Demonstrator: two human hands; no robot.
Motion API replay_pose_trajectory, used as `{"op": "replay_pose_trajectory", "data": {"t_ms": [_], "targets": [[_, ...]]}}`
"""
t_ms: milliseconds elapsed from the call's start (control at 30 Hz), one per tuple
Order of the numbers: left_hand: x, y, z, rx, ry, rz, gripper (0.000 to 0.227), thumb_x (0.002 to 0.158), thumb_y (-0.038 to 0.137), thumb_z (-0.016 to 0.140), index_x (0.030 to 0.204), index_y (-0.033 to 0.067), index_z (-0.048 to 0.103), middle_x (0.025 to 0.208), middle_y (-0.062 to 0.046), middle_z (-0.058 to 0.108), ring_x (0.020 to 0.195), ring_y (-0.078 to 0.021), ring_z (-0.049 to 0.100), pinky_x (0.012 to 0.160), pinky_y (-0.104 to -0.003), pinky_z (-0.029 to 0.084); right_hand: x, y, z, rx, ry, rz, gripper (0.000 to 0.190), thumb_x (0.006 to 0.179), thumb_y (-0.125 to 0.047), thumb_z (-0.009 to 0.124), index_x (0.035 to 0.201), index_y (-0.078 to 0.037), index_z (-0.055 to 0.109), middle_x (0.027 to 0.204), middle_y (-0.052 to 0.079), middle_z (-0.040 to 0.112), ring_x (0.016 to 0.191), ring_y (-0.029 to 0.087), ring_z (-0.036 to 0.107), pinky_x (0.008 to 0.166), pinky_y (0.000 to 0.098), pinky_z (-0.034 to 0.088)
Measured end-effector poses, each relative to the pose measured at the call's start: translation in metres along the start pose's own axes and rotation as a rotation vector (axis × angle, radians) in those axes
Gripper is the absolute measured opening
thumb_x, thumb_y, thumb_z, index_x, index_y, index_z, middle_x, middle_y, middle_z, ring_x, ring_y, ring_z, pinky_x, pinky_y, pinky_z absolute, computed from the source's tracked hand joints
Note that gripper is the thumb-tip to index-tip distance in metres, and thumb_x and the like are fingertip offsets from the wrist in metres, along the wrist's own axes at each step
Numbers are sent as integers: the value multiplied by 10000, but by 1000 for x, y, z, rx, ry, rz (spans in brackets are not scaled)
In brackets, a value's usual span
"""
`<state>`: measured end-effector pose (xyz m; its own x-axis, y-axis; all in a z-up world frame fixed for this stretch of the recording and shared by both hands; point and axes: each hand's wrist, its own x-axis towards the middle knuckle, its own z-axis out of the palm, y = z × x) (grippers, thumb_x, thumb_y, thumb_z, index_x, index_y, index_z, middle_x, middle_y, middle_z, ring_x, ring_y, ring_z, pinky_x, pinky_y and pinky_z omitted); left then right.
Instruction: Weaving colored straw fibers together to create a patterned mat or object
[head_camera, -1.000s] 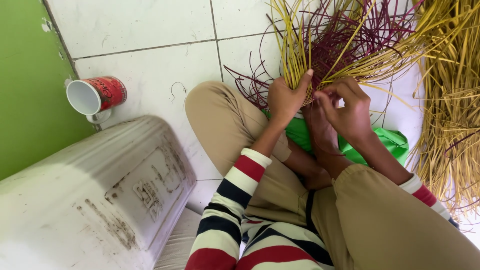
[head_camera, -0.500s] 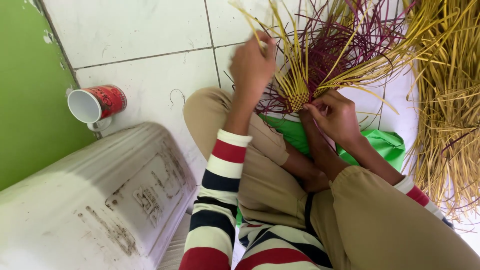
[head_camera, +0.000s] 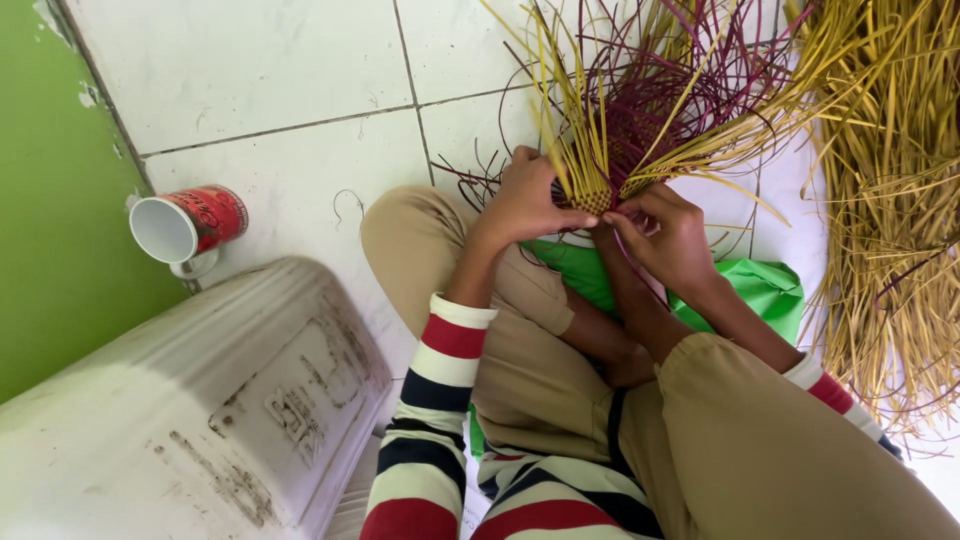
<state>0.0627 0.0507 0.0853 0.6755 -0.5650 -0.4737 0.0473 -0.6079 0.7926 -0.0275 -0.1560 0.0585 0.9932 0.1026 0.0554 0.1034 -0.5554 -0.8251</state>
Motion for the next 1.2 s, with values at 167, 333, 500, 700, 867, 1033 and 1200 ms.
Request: {"op": "replay_pose_trajectory", "data": {"t_ms": [167,333,500,700,867,1033,1200], "targets": [[-1,-31,18,-94,60,-105,456,675,319,861,1079,187,698,1230,-209,400,1234,-465,373,1065,-516,308,4,-9,-5,40,28,-37,182,832,-86,836,871,12,688,705,135,575,558,279,556,518,337,440],[-12,-41,20,-103,129,35,282,718,274,798,946,141,699,937,-109,643,1208,-351,412,1020,-506,352,13,-26,-7,26,90,-101,140,855,-27,817,932,4,703,766,113,608,579,244,560,526,308,461],[-23,-37,23,-42,178,70,297,731,266,800,942,80,705,936,-138,684,1170,-380,447,1008,-523,387,15,-35,-9,-43,81,-168,108,880,37,755,969,-9,715,834,103,626,613,228,576,548,306,484],[4,-40,34,-113,284,45,226,866,219,650,1029,62,638,908,-200,698,979,-411,623,839,-540,488,41,-25,-7,-94,-140,-274,205,864,21,707,1065,3,667,1005,178,601,858,371,622,732,412,523],[33,-51,32,27,447,-51,179,860,228,608,1014,138,597,923,-59,702,950,-315,525,712,-451,453,79,-13,-18,-521,-369,-392,581,772,-182,793,1289,-15,590,1192,182,516,1022,348,508,845,466,487],[0,-19,23,130,809,46,211,844,226,662,1005,136,559,1015,-44,602,1023,-287,466,867,-407,392,95,-7,-16,-556,-382,-459,518,801,-242,781,1246,-28,624,1176,154,551,997,326,535,820,454,487],[-21,-17,49,335,818,126,433,753,451,729,646,53,594,731,-75,543,836,-289,446,656,-445,379,93,-7,-16,-584,-384,-501,496,800,-257,780,1222,-37,638,1165,143,569,993,314,547,832,436,492]]}}
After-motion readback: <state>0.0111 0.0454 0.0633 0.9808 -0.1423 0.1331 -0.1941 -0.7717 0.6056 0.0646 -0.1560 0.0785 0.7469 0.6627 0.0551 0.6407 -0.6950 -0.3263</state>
